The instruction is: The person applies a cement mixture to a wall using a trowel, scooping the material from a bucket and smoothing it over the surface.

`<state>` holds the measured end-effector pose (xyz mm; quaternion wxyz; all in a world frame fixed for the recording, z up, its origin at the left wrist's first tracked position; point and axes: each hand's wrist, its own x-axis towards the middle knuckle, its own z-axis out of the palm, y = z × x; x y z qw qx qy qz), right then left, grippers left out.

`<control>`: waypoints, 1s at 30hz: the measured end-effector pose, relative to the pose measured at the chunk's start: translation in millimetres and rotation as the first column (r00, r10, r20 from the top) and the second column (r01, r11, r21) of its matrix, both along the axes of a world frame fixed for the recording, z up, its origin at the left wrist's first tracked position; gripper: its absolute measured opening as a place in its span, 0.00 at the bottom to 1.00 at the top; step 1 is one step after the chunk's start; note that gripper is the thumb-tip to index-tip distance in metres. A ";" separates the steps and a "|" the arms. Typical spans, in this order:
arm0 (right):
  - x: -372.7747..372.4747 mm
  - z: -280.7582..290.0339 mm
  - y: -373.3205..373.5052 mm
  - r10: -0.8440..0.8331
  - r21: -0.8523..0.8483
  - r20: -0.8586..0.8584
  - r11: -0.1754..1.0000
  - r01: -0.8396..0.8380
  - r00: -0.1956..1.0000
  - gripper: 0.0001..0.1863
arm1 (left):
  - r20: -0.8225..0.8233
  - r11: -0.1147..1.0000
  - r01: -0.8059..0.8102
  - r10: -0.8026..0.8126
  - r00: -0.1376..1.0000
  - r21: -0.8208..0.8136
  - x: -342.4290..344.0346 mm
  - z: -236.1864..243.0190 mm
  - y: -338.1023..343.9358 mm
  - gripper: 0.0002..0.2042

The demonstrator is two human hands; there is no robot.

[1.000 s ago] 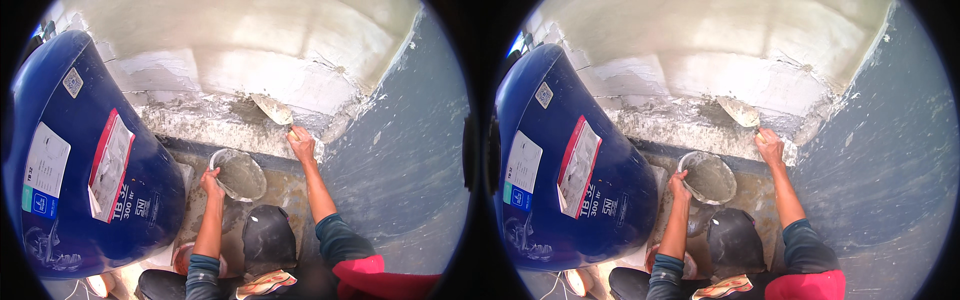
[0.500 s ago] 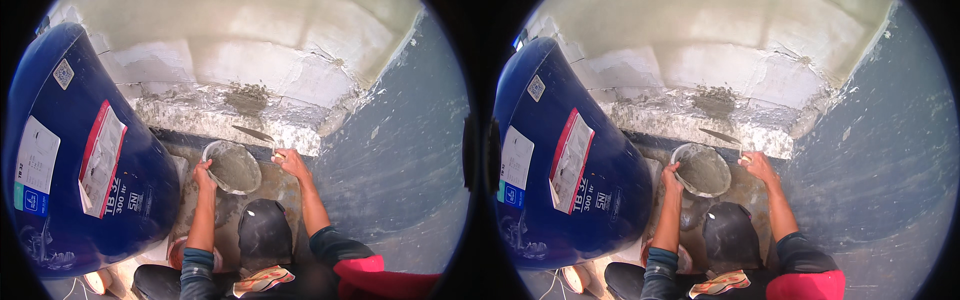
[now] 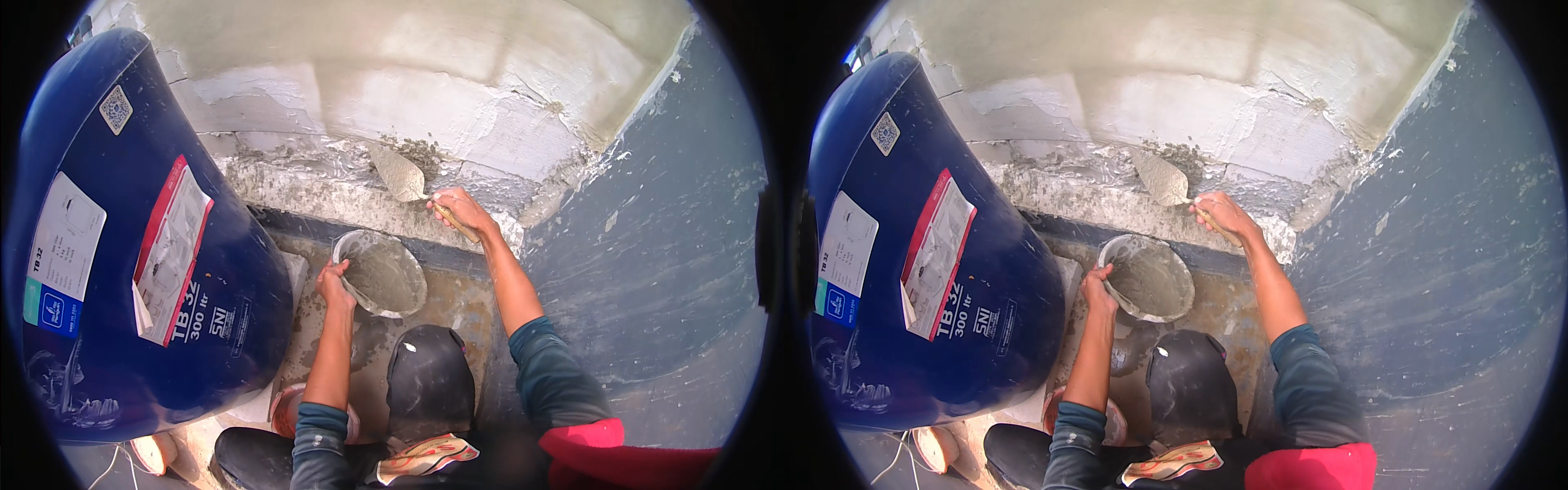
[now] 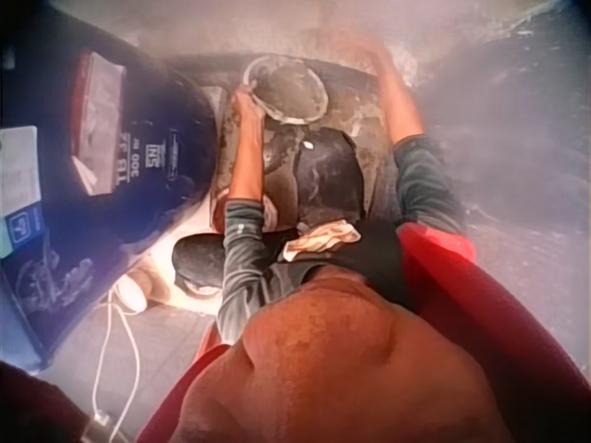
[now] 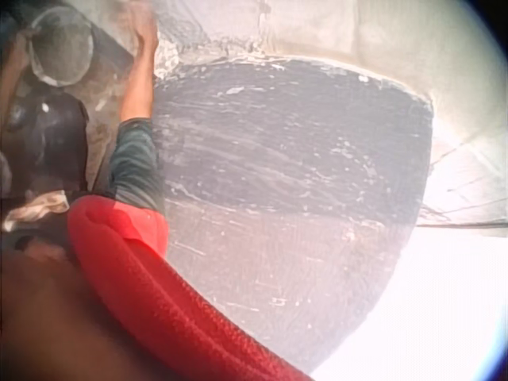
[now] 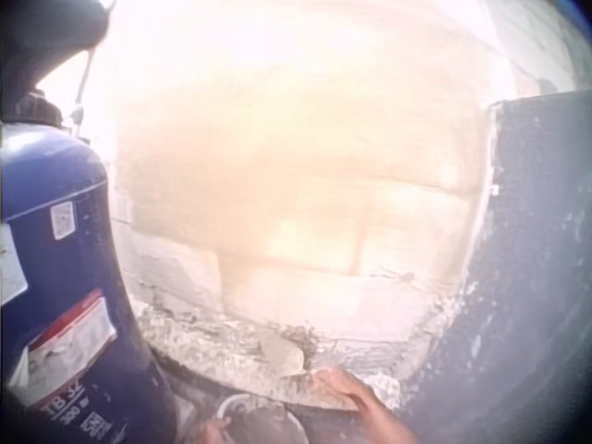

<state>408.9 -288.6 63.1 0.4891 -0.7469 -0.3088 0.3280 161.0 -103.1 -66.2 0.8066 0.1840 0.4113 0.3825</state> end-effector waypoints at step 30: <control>-82.4 -35.8 -47.2 0.012 -0.213 0.563 0.968 0.131 0.826 0.19 | -0.017 0.999 0.032 -0.031 0.999 0.030 -2.6 -2.2 -1.7 0.31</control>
